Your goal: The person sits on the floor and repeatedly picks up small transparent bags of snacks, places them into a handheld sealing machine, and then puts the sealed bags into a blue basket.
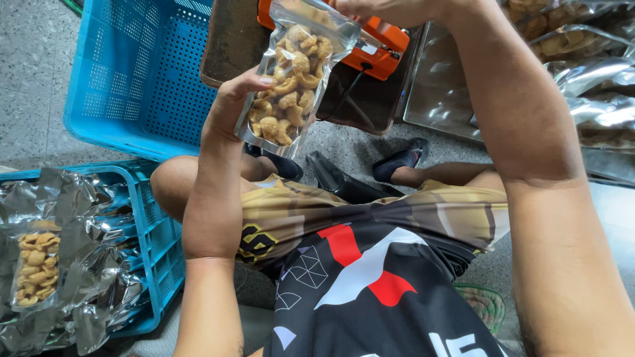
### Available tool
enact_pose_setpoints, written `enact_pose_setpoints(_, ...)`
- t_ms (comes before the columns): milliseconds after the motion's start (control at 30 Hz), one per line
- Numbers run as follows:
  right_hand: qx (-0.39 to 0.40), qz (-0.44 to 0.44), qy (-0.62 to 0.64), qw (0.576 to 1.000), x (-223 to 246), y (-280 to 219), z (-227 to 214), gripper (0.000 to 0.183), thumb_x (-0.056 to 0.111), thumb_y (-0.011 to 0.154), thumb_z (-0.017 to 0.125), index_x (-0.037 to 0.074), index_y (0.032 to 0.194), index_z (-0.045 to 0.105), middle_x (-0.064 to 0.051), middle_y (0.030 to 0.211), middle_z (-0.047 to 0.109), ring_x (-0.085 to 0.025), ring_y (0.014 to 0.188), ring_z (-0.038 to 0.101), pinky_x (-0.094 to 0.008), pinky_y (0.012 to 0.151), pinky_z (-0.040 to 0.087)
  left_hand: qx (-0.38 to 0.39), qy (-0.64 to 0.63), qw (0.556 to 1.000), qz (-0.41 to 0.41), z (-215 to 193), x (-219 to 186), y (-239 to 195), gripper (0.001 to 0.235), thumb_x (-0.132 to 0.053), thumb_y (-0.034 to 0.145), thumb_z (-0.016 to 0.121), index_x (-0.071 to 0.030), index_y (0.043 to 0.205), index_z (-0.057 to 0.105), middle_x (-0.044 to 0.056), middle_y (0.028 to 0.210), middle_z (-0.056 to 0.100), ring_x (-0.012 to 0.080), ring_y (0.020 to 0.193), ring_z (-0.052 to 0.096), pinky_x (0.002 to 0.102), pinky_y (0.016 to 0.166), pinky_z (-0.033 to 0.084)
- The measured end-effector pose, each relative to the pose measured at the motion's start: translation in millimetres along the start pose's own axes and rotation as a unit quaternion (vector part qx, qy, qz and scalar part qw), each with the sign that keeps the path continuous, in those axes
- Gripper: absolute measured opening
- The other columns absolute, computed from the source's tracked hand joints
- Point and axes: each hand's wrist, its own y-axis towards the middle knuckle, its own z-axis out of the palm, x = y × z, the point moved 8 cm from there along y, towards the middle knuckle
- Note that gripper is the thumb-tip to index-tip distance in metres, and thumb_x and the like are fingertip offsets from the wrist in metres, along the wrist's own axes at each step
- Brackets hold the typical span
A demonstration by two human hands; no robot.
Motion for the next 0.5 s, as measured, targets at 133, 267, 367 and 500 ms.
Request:
enact_pose_setpoints(133,0.017,-0.007,0.122,0.992,17,-18,0,0.041,0.036,0.110,0.058,0.010,0.141,0.063,-0.007,0.112,0.073,-0.014,0.094,0.072,-0.029,0.074,0.061,0.052,-0.042,0.998,-0.011,16,0,-5,0.078,-0.020,0.085,0.065,0.007,0.154,0.038,0.026,0.134,0.063,0.0361,0.111,0.070,0.051,0.099,0.061)
enact_pose_setpoints(267,-0.034,0.029,0.093,0.995,33,-27,-5,0.037,0.033,0.107,0.065,0.009,0.134,0.064,-0.008,0.111,0.074,-0.018,0.085,0.073,-0.033,0.068,0.062,0.077,-0.023,0.997,0.001,18,1,-1,0.077,-0.020,0.087,0.064,0.007,0.154,0.040,0.026,0.134,0.063,0.0349,0.112,0.070,0.048,0.100,0.059)
enact_pose_setpoints(367,-0.068,0.019,0.025,0.997,58,-27,-11,0.029,0.028,0.108,0.063,0.011,0.131,0.068,-0.009,0.108,0.075,-0.019,0.078,0.072,-0.033,0.065,0.061,0.062,0.035,0.996,0.051,18,-7,-2,0.074,-0.016,0.089,0.064,0.005,0.156,0.041,0.021,0.139,0.063,0.0274,0.120,0.067,0.040,0.106,0.056)
enact_pose_setpoints(500,-0.112,-0.169,-0.082,0.976,126,-26,-12,0.020,0.019,0.112,0.065,0.008,0.126,0.074,-0.012,0.101,0.077,-0.022,0.081,0.073,-0.035,0.068,0.059,-0.035,0.296,0.931,0.212,33,-55,-31,0.056,-0.009,0.104,0.067,0.006,0.153,0.045,0.013,0.140,0.062,0.0172,0.118,0.058,0.030,0.107,0.050)
